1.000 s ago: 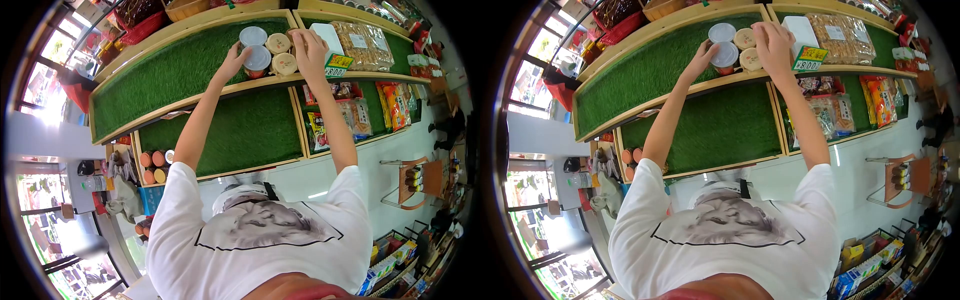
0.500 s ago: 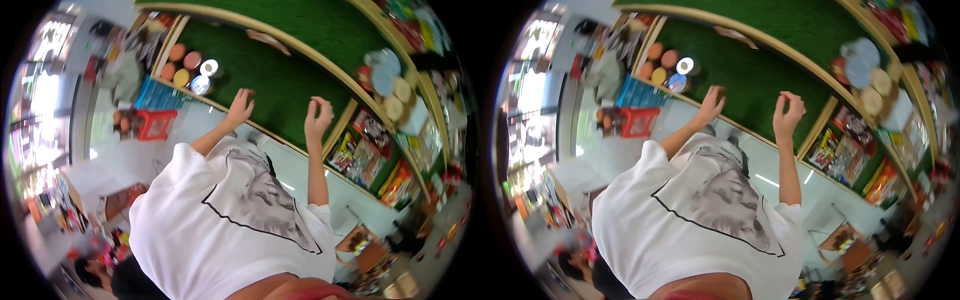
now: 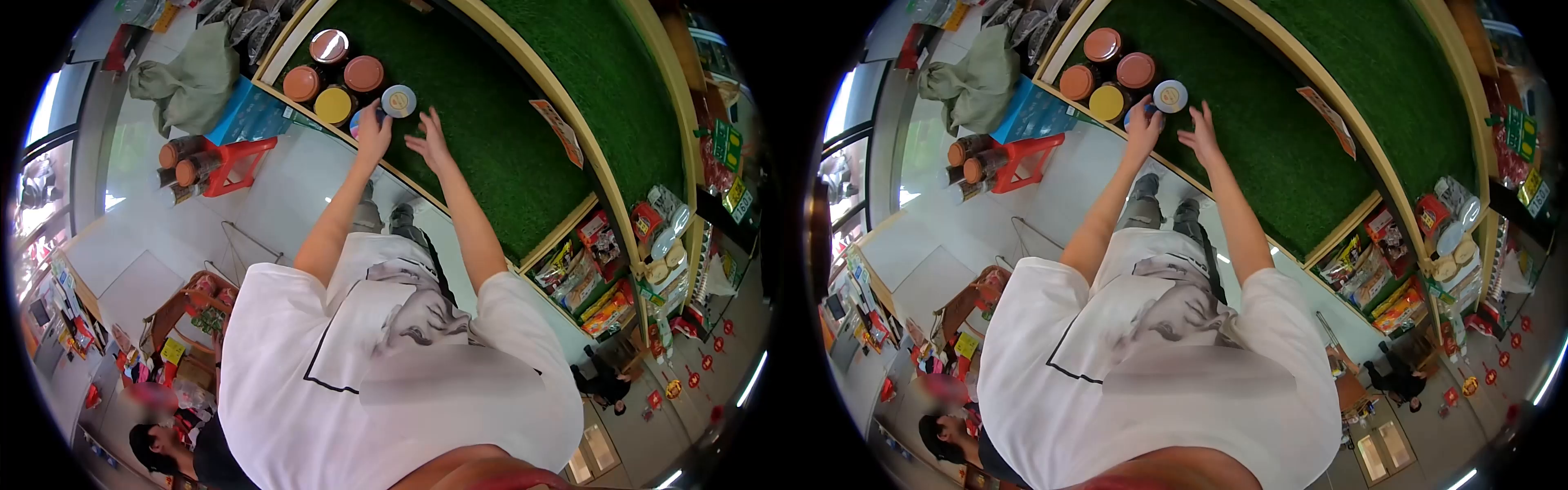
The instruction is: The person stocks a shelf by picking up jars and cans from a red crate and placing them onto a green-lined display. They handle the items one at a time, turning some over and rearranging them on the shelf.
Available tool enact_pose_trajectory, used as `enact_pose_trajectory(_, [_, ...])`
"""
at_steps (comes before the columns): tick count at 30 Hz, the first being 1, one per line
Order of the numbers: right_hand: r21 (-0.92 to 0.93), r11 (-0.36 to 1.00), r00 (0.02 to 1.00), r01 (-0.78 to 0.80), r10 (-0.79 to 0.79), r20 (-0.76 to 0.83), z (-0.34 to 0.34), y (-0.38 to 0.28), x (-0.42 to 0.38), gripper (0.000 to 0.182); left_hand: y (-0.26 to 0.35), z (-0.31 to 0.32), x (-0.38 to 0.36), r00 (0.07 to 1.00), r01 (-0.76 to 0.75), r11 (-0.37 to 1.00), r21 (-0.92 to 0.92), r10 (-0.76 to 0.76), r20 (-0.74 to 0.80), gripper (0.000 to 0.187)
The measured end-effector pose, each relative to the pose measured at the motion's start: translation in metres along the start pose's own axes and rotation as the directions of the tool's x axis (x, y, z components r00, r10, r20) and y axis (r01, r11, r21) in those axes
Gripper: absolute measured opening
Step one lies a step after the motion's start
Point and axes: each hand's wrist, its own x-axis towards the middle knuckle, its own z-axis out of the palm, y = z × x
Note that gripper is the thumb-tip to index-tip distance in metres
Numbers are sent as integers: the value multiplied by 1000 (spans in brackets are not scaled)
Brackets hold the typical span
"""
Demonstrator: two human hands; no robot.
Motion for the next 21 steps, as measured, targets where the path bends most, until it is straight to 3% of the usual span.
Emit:
enact_pose_trajectory(3, [98,991,988,94,-105,115,20,-3,42,71,-20,22,24,997,58,998,0,-58,52,60])
enact_pose_trajectory(4, [220,968,979,117,-150,140,30,-1,48,68,-20,24,26,996,47,999,24,-49,69,61])
enact_pose_trajectory(7, [280,940,977,197,-210,20,31,4,46,54,-22,28,25,992,-39,998,-53,46,119,64])
enact_pose_trajectory(8, [167,952,967,256,-252,-46,25,3,31,51,-2,18,13,977,-9,998,-62,22,210,62])
enact_pose_trajectory(9, [210,950,972,233,-227,-55,11,10,25,49,8,13,0,955,-34,992,-119,67,287,60])
enact_pose_trajectory(10, [104,966,969,238,-228,-97,10,59,-11,45,-14,-4,-62,941,193,880,-435,-40,336,64])
enact_pose_trajectory(11, [63,971,954,231,-214,-209,-4,18,-37,44,6,7,-46,894,40,950,-309,105,435,62])
enact_pose_trajectory(12, [27,948,923,316,-300,-240,-19,22,-62,43,29,-4,-62,881,-48,977,-210,140,452,65])
enact_pose_trajectory(13, [-17,920,884,393,-382,-270,-34,24,-83,43,77,-17,-72,834,-51,979,-195,149,532,66])
enact_pose_trajectory(15, [-13,834,786,552,-526,-324,-61,36,-131,46,108,-20,-101,748,-201,947,-251,314,585,66])
enact_pose_trajectory(17, [33,770,720,637,-579,-383,-83,30,-197,50,137,-17,-113,564,-387,844,-370,535,630,70])
enact_pose_trajectory(20, [75,671,605,738,-608,-513,-96,11,-288,56,194,2,-125,329,-422,669,-612,742,585,83])
enact_pose_trajectory(21, [62,596,524,801,-647,-553,-101,8,-307,58,214,11,-129,278,-424,613,-666,789,549,87])
